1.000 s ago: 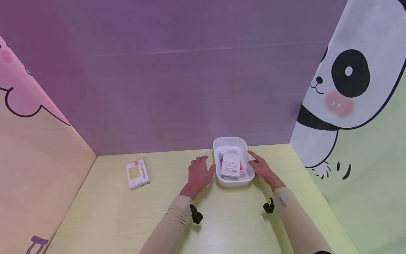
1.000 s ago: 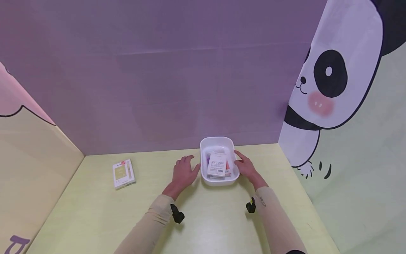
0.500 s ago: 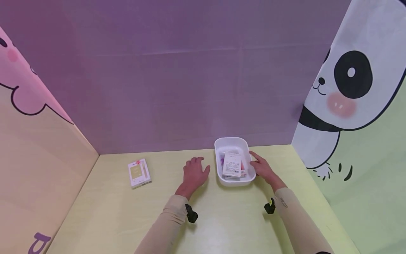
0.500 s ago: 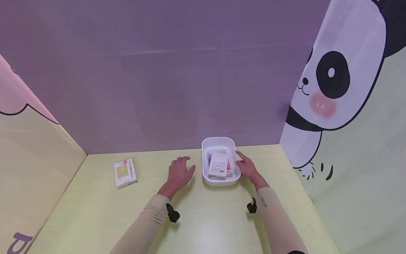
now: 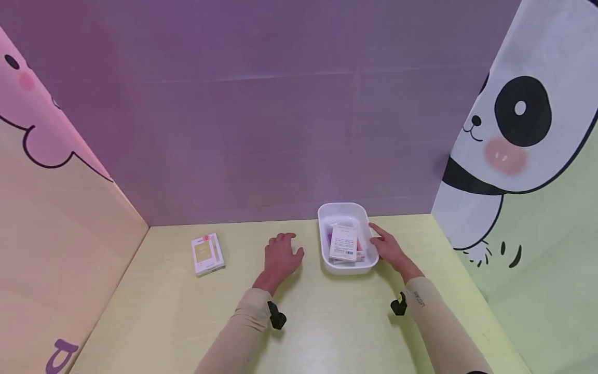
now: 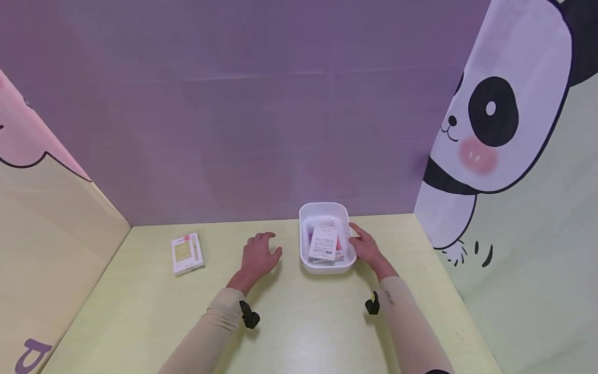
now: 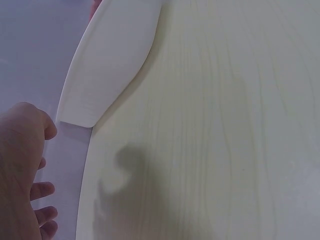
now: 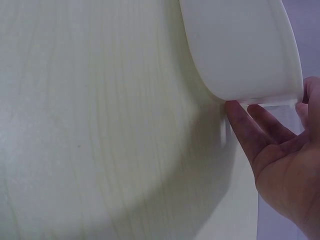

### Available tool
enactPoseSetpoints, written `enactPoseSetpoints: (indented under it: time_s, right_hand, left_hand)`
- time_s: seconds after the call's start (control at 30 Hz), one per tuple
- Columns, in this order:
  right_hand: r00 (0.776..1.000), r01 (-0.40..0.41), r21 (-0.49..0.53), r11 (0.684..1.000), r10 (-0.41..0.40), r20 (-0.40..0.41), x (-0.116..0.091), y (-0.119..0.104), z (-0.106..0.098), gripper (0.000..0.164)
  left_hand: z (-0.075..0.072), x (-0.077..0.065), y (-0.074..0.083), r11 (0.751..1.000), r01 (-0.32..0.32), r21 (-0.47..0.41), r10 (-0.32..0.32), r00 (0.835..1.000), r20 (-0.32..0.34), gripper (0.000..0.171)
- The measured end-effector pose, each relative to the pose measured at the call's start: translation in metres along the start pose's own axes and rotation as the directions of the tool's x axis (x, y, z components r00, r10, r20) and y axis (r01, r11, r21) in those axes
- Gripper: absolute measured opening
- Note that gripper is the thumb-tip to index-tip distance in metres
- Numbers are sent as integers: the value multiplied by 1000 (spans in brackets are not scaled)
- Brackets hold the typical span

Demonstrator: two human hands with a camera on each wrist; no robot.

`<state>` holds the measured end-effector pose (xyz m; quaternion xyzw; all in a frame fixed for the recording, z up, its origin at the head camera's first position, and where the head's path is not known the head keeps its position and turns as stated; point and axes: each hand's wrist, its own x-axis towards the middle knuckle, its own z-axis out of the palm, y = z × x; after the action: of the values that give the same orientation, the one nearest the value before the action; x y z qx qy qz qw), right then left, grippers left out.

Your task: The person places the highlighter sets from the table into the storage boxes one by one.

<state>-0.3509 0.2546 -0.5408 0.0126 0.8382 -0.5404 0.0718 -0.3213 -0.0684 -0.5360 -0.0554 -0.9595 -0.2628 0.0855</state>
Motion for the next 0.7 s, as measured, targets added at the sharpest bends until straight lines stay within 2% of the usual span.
enactPoseSetpoints:
  time_s: [0.7]
  right_hand:
    - [999,-32,11,999,32,13,-3,-4,1,55]
  left_hand:
    - [-9,-3,-29,1000,24,-4,-24,1000,-15,40]
